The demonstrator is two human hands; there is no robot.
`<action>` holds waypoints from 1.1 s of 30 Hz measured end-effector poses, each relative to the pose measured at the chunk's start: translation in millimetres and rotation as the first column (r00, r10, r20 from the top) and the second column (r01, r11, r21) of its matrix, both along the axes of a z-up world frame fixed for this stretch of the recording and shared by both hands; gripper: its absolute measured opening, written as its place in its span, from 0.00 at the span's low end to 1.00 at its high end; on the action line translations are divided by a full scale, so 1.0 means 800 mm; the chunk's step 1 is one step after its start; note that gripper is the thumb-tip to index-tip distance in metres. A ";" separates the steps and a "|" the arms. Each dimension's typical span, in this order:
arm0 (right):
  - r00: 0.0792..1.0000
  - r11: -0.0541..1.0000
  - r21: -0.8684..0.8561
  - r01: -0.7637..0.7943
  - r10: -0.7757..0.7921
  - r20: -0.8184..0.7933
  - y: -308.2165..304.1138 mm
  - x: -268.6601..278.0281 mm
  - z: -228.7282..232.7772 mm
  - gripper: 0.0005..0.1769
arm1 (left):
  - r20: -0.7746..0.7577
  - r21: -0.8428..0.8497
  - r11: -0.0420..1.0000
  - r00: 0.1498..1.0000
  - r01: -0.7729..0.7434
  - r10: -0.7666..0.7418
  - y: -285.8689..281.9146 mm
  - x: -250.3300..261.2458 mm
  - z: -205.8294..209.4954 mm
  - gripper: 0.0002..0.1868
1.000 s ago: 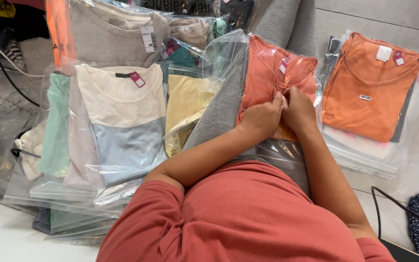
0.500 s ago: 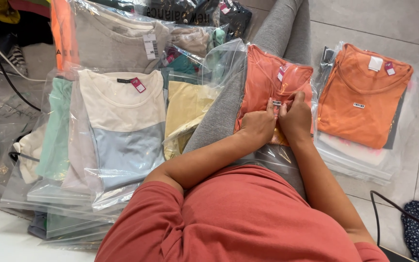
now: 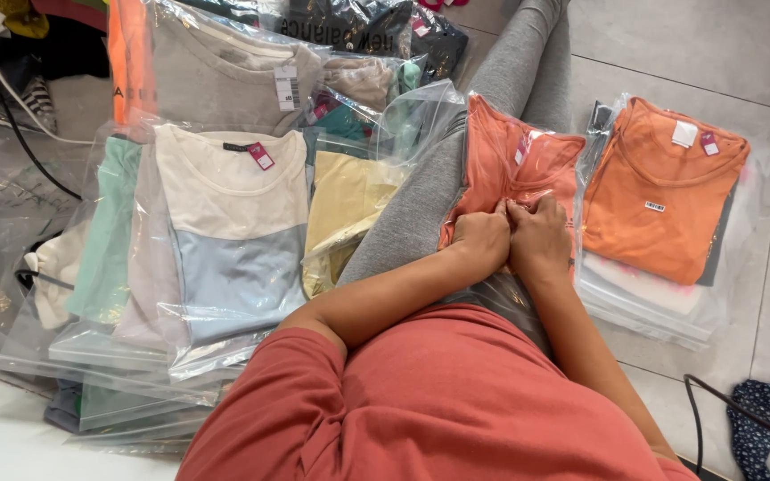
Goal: Manually attaching price tags or labels to folded shirts that are already inside plastic packaging.
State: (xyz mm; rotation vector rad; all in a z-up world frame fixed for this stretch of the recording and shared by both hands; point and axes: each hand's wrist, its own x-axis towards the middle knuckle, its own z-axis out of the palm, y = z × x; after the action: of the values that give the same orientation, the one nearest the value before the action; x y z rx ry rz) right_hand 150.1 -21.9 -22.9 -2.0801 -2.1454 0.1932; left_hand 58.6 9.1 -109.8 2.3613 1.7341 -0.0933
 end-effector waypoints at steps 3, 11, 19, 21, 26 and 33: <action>0.998 0.997 -0.062 0.046 -0.043 0.040 -0.001 0.000 -0.006 0.18 | 0.011 0.004 1.000 1.000 -0.003 0.003 -0.001 -0.002 0.007 0.33; 0.984 0.965 -0.195 0.176 -0.174 0.026 -0.002 -0.012 0.012 0.20 | 0.029 0.073 0.997 1.000 0.000 -0.002 0.005 0.006 -0.010 0.32; 0.978 0.942 -0.264 0.207 -0.195 0.070 -0.001 -0.025 0.035 0.23 | 0.062 0.076 0.997 0.998 0.003 -0.008 -0.007 -0.012 0.052 0.32; 0.974 0.926 -0.308 0.219 -0.189 0.126 0.011 -0.015 0.012 0.27 | 0.071 0.071 0.997 0.997 -0.004 -0.001 -0.006 -0.013 0.057 0.33; 0.968 0.920 -0.322 0.221 -0.167 0.188 0.024 -0.004 -0.015 0.48 | 0.148 0.080 0.996 0.988 0.027 -0.039 -0.005 -0.033 0.080 0.32; 0.970 0.926 -0.323 0.195 -0.135 0.200 0.009 -0.023 0.011 0.56 | 0.145 0.067 0.990 0.980 0.127 -0.135 -0.014 -0.049 0.087 0.33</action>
State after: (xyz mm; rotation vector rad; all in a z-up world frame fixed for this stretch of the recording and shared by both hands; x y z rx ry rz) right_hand 131.4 -14.7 -13.7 -2.5473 -2.1415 0.4029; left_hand 19.5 -1.9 -40.2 2.4530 1.5326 0.1116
